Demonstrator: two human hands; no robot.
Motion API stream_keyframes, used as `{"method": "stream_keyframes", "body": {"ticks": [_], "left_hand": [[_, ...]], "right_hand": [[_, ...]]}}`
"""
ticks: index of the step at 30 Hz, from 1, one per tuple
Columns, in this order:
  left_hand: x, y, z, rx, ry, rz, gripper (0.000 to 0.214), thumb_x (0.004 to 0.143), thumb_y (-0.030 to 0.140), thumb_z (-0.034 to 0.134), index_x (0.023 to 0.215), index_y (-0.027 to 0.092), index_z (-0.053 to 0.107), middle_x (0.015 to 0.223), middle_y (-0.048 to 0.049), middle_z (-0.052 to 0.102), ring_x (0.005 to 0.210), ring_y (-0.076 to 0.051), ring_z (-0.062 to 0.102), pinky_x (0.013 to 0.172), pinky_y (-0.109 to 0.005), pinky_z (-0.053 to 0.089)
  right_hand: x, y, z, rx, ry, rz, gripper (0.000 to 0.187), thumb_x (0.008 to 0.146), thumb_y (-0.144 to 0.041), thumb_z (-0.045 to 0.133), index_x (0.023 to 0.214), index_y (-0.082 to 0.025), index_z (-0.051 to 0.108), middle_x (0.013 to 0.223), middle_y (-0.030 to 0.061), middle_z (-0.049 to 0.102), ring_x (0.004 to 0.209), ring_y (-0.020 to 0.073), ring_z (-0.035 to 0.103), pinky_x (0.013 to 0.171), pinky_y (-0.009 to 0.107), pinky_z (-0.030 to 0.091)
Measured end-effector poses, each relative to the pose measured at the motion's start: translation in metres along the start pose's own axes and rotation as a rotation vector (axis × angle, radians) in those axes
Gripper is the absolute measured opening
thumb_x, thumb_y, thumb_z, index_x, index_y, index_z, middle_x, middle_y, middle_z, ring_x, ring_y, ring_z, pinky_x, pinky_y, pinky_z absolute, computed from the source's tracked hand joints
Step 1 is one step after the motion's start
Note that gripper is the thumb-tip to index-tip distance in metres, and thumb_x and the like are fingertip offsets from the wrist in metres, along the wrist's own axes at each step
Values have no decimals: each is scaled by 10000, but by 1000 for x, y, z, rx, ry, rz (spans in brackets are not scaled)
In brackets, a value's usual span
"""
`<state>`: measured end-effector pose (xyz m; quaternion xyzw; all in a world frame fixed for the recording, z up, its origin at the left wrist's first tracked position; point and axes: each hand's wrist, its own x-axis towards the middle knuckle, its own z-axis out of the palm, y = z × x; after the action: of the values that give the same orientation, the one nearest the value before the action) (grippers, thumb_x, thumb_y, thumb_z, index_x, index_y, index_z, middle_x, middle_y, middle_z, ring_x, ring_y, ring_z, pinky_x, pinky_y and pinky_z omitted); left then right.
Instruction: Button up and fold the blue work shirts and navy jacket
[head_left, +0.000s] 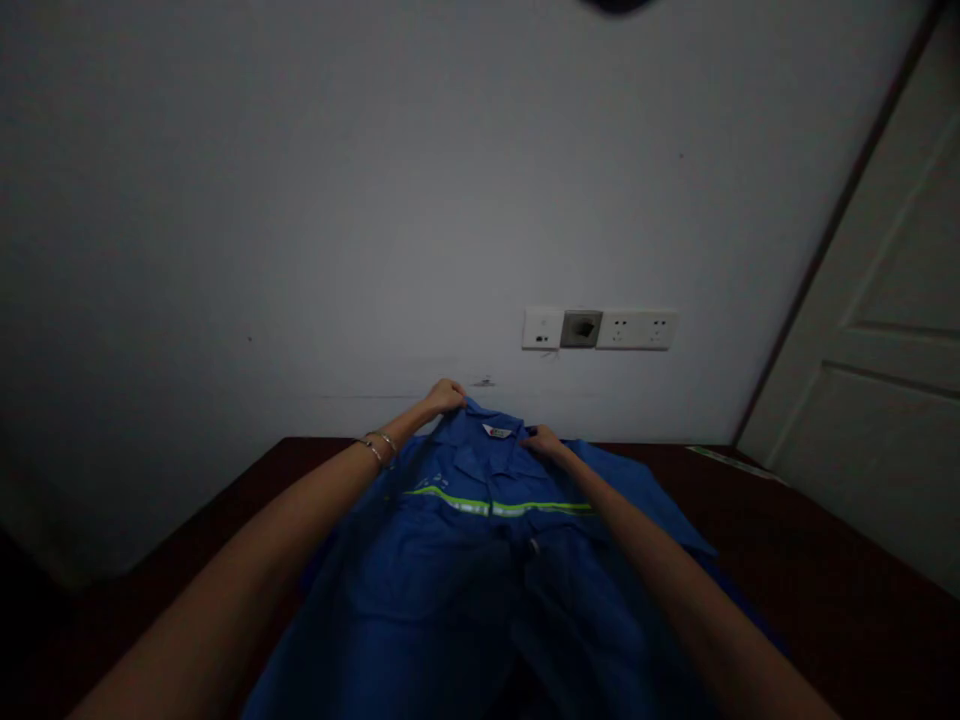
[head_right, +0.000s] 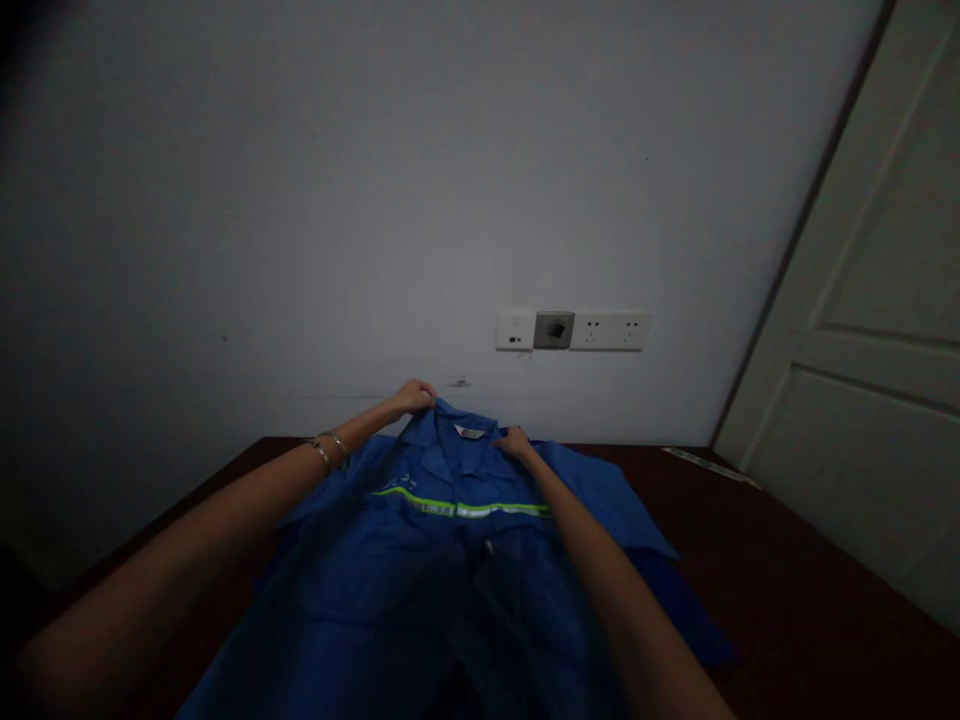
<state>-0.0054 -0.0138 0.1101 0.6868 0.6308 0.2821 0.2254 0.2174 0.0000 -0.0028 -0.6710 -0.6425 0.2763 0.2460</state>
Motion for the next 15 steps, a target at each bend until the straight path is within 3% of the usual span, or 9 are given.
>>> {"method": "stream_keyframes", "body": {"ticks": [5,10,15], "left_hand": [[-20,25,-51,39,126,108,101,570,65,608,640,135,626,495,22,505,534,-114,477,503,-224,343],[-41,43,-114,17,249,179,71,607,108,615,668,119,650,545,9,556,595,-116,504,553,-223,364],[-63,69,-177,-39,358,259,129,647,146,624,766,106,654,567,26,568,622,-91,487,602,-214,371]], "right_hand": [[-15,-38,-38,34,-27,-48,133,642,-196,625,550,-114,575,385,-44,439,404,78,447,401,167,347],[-48,-96,-111,94,23,-170,84,639,-187,642,669,-119,604,535,-17,539,514,70,484,445,143,387],[-96,-162,-185,180,130,-364,203,598,-166,713,775,-102,637,666,32,606,589,99,535,497,192,446]]}}
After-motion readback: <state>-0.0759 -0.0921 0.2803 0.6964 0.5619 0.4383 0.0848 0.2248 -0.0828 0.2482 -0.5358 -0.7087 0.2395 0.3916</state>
